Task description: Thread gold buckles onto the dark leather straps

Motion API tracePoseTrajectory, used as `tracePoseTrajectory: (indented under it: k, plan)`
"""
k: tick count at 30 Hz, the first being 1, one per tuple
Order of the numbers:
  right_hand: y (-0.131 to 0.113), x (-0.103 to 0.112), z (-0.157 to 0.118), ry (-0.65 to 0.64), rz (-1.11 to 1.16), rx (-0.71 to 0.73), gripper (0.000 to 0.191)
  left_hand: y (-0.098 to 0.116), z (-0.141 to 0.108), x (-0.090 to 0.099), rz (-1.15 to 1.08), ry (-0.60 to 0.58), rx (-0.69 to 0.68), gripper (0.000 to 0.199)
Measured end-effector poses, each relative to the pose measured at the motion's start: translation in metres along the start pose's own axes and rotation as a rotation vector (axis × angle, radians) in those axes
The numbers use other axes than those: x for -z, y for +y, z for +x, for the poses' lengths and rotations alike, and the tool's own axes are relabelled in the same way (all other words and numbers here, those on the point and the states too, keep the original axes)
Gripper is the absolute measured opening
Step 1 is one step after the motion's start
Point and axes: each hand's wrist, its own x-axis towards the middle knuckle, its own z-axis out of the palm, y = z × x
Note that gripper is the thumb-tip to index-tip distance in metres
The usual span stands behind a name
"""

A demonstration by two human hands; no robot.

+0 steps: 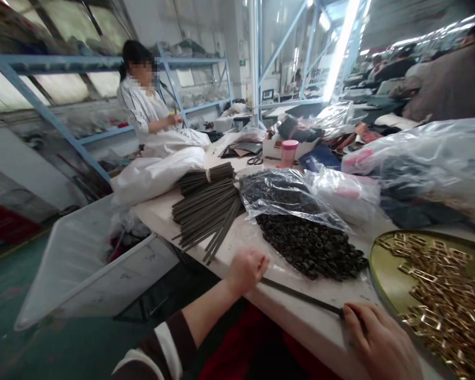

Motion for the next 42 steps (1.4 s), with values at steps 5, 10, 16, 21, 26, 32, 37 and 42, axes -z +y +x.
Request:
tracePoseTrajectory:
  k: [5, 10, 16, 21, 26, 32, 37, 42]
  plan:
    - [-0.007, 0.012, 0.001, 0.002, 0.132, -0.121, 0.028, -0.076, 0.035, 0.029, 0.049, 0.072, 0.308, 0.023]
    - [-0.01, 0.018, 0.005, 0.102, 0.246, -0.275, 0.027, -0.128, 0.068, 0.005, 0.187, -0.097, 0.426, 0.025]
    - [-0.015, 0.02, 0.002, 0.114, 0.274, -0.271, 0.023, -0.126, 0.066, 0.006, 0.232, -0.057, 0.45, 0.017]
    - [-0.013, 0.018, 0.0, 0.115, 0.303, -0.256, 0.025, -0.112, 0.054, 0.034, 0.096, 0.157, 0.405, 0.031]
    - [-0.028, 0.034, -0.003, 0.294, 0.419, -0.333, 0.028, -0.051, 0.007, 0.071, -0.174, 0.225, 0.198, 0.037]
    - [-0.069, 0.068, -0.008, 0.138, 0.94, -0.441, 0.037, 0.049, -0.082, 0.059, -0.755, -0.419, 0.014, 0.026]
    - [-0.093, 0.076, -0.018, -0.077, 1.037, -0.542, 0.032, 0.084, -0.098, 0.042, -1.108, -0.797, 0.243, 0.024]
    - [-0.108, 0.073, -0.024, -0.188, 1.304, -0.643, 0.028, 0.104, -0.086, 0.05, -1.345, -0.831, 0.347, 0.011]
